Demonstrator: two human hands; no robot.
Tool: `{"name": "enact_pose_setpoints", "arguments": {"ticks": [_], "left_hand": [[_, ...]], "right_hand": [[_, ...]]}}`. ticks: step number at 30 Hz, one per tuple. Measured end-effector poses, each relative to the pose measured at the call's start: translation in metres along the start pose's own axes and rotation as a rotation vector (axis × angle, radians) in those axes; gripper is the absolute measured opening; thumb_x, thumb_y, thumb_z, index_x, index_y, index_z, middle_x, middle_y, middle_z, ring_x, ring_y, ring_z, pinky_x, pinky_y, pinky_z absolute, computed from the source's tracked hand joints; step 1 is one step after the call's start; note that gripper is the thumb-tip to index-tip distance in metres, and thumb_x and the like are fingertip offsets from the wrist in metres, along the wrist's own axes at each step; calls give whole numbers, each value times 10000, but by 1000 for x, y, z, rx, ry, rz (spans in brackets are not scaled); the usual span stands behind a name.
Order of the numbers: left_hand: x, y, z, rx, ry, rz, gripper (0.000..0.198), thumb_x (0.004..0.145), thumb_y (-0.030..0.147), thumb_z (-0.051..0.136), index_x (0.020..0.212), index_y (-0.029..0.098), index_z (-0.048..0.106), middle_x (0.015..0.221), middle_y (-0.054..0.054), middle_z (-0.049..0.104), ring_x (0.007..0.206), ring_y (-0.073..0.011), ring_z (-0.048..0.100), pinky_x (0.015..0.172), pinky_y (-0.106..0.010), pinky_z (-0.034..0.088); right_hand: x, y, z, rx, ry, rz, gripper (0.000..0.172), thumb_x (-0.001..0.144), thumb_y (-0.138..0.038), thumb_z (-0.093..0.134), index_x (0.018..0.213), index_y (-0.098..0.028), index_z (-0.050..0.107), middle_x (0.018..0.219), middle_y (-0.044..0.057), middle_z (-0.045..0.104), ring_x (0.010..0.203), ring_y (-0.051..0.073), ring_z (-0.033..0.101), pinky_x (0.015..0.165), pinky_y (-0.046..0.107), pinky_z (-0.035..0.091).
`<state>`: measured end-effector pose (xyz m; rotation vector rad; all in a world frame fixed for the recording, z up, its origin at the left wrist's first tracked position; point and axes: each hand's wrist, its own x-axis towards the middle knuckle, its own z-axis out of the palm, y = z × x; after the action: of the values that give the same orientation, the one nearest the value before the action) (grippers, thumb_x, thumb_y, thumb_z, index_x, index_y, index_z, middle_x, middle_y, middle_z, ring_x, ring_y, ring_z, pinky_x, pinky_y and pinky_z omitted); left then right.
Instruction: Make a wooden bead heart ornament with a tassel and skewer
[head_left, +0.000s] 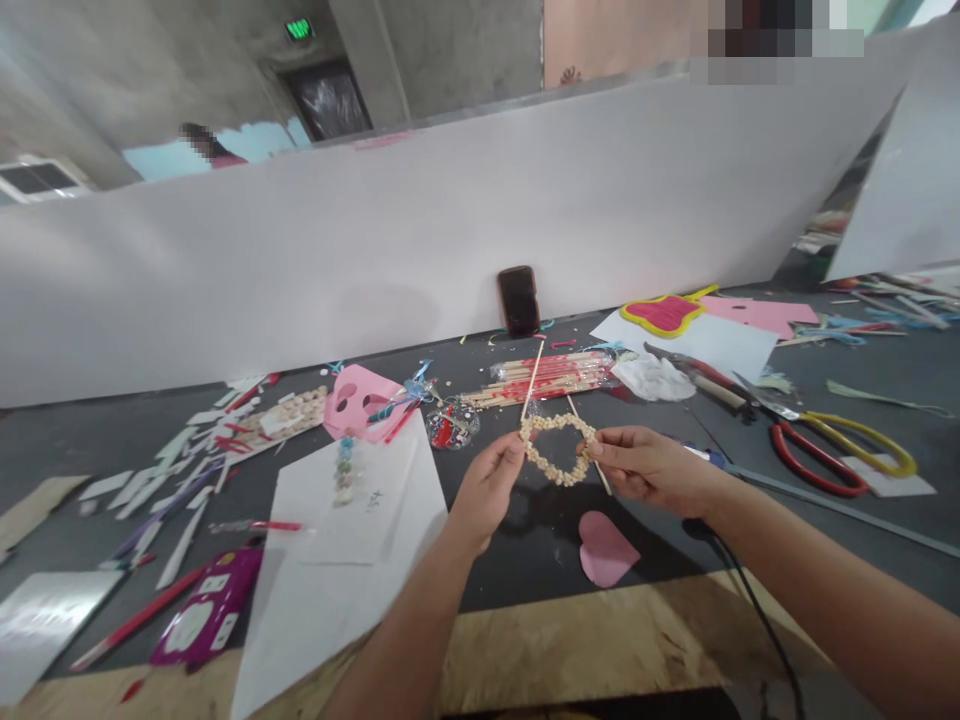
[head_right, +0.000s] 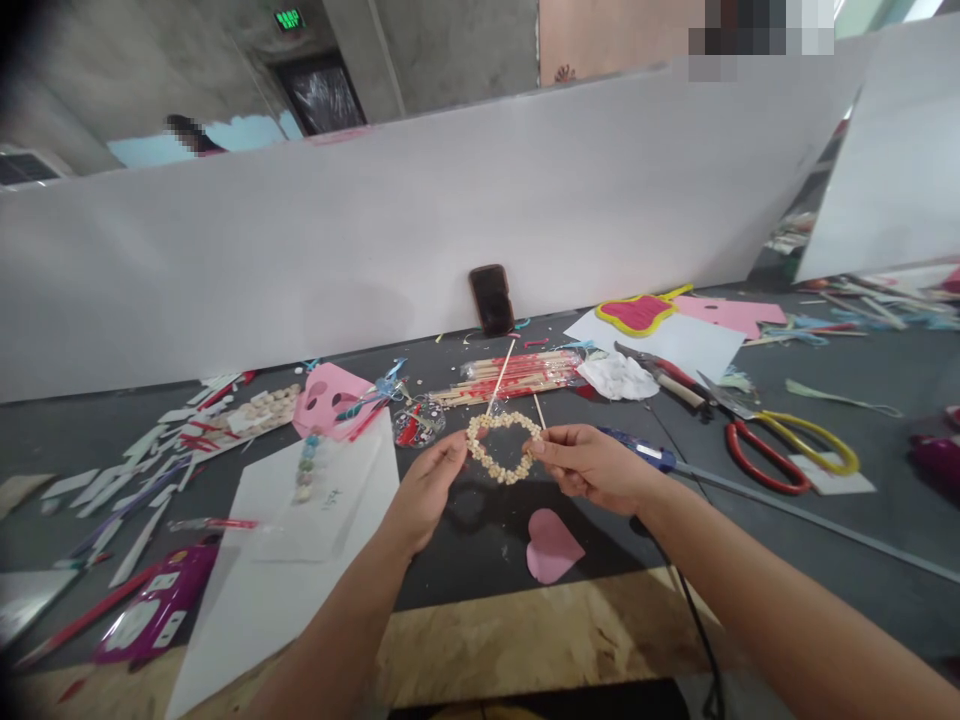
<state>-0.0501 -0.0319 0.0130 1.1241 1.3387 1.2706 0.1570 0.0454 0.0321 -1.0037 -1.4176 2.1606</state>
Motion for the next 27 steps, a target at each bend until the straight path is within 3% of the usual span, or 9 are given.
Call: {"name": "enact_pose_setpoints", "arguments": {"ticks": [5,17,27], "left_hand": [[-3,-6,4,-116,5,-34,457,818,501,573,1121,168,651,973,-59,685,863,-180,583,814,-287,432],[-15,-4,7,-215,-62,-55,375,805,401,634,1104,174,630,1021,-60,672,873,-147,578,826,-253,434],[-15,-5,6,-207,-87,-90,344,801,422,633,1038,174,630,874,-22,643,781,-123,558,777,-238,439]], "right_hand": [[-3,1,1,-38,4,10,359,741,-477,695,838,-148,590,502,-86,392,414,15,226,423,204,114],[-12,1,-2,-94,28,69,418,714,-514,701,873,-139,605,533,-66,435,433,21,260,422,199,120],[-15,4,-1,-102,36,46,424,721,-525,691,873,-137,611,534,-65,418,439,26,247,420,202,119]]}}
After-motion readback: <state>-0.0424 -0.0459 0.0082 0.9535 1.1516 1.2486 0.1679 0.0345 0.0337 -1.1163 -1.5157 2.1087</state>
